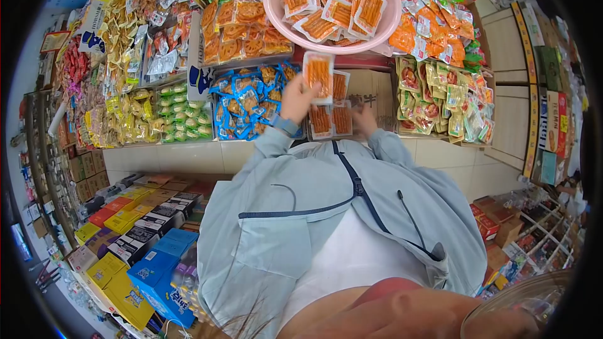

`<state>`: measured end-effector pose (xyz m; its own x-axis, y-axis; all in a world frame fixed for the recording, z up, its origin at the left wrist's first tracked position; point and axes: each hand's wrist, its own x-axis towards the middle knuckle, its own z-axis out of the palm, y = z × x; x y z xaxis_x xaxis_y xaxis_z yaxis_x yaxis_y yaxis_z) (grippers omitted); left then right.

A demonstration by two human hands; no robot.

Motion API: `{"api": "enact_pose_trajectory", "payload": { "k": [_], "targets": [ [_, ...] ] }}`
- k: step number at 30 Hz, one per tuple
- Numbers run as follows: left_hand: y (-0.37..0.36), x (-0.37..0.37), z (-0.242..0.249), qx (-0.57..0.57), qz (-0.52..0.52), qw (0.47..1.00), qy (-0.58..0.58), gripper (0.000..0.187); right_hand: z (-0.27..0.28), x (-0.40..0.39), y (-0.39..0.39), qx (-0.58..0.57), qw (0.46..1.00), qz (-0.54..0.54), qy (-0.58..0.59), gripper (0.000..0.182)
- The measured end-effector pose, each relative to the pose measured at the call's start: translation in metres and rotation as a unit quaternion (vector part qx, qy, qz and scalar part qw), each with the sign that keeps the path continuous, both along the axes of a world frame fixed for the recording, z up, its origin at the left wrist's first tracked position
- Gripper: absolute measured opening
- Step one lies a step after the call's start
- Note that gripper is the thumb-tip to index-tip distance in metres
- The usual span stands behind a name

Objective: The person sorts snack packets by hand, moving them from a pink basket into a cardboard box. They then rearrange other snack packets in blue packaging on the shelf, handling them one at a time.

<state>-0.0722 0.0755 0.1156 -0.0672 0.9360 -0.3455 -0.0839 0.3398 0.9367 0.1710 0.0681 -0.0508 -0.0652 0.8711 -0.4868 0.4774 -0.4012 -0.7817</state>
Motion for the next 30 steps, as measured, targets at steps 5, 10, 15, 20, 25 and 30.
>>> {"api": "enact_pose_trajectory", "payload": {
  "k": [5,10,15,20,25,30],
  "targets": [
    [0.065,-0.039,0.061,0.181,0.048,0.979,0.083,0.026,-0.014,0.012,-0.037,0.042,0.974,0.155,-0.158,0.074],
    [0.121,-0.061,0.082,0.171,0.116,0.969,0.138,0.038,0.02,-0.002,-0.036,0.059,0.959,0.203,-0.188,0.074],
    [0.142,-0.058,0.035,0.265,0.104,0.738,0.611,0.049,0.017,-0.005,-0.038,0.144,0.948,0.218,-0.182,0.075],
    [0.134,-0.05,0.017,0.133,0.054,0.742,0.655,0.051,0.022,-0.009,-0.036,0.06,0.97,0.175,-0.156,0.066],
    [0.141,-0.049,0.012,0.108,0.066,0.763,0.634,0.064,-0.004,0.0,-0.025,0.002,0.99,0.129,-0.047,0.049],
    [0.144,-0.055,0.007,0.109,0.072,0.778,0.615,0.072,0.019,0.02,-0.01,0.007,0.994,0.015,0.106,0.034]
  ]
}}
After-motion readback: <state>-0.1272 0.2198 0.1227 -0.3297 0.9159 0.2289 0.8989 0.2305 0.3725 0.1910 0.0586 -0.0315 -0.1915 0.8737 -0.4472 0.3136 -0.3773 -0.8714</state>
